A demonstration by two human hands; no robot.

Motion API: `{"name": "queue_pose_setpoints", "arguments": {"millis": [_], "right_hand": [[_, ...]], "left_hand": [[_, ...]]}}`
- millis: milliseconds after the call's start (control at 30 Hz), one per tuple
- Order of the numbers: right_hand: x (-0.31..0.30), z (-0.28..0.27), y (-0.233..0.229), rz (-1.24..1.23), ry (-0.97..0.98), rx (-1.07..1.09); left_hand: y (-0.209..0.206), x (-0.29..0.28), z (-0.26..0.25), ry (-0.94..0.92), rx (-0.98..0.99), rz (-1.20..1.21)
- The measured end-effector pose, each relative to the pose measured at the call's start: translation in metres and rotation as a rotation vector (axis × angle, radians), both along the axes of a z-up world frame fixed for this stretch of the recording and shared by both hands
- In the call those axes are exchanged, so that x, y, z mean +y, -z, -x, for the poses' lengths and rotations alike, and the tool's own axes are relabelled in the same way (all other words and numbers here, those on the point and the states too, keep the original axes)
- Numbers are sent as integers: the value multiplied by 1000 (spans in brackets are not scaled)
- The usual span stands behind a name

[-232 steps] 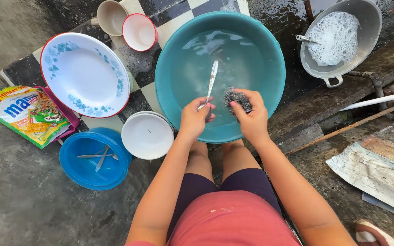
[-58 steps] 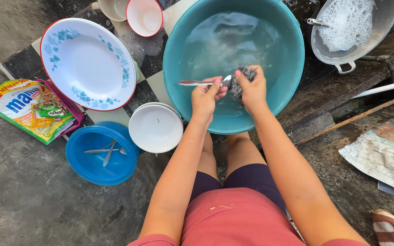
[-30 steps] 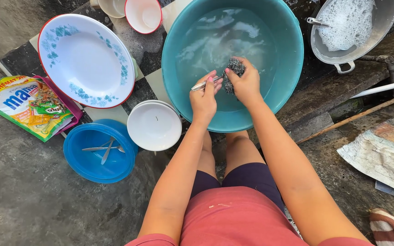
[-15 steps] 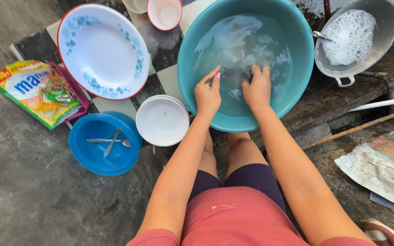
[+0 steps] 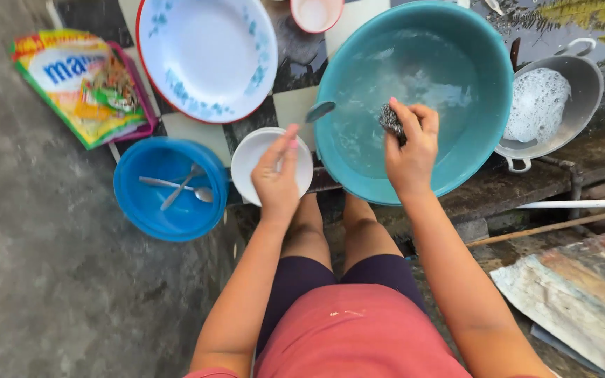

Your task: Washing and rinsing various dishes including bowls, plates, and utensils in a basin outdoors.

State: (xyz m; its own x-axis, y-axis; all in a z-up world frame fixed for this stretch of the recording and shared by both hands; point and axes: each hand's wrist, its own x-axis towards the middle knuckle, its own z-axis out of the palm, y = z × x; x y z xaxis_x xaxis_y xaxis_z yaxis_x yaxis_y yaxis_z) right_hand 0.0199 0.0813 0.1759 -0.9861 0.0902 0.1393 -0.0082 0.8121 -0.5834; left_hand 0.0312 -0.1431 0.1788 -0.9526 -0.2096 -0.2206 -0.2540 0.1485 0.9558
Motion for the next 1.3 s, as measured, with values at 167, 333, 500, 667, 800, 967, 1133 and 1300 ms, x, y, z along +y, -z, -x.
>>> {"name": "queue_pose_setpoints", "arguments": {"millis": [167,333,500,667,800,967,1133,1300], "right_hand": [[-81,22,12,636,85,-196],[-177,15,17,1286,164,-607],[-250,-7,34,1396,53,-893],[-291,-22,33,1367,-1,-1017],[-288,-25,30,1394,66,-1077],[-226,-10,14,1414,137,-942],[-119,4,17,1342,338,-702],[-4,-14,59,1358,523,-368]], "left_hand": [[22,-72,-26,-522,-195,-618],[30,-146,-80,-752,-172,-848],[40,-200,-128,-1071,-101,-832],[36,-211,-143,-1236,-98,-1118],[24,-183,-140,-1189,-228,-1397],[0,-120,-107,-863,-394,-1404],[17,-24,-60,-316,-473,-1132],[46,60,-8,336,-179,57]]}}
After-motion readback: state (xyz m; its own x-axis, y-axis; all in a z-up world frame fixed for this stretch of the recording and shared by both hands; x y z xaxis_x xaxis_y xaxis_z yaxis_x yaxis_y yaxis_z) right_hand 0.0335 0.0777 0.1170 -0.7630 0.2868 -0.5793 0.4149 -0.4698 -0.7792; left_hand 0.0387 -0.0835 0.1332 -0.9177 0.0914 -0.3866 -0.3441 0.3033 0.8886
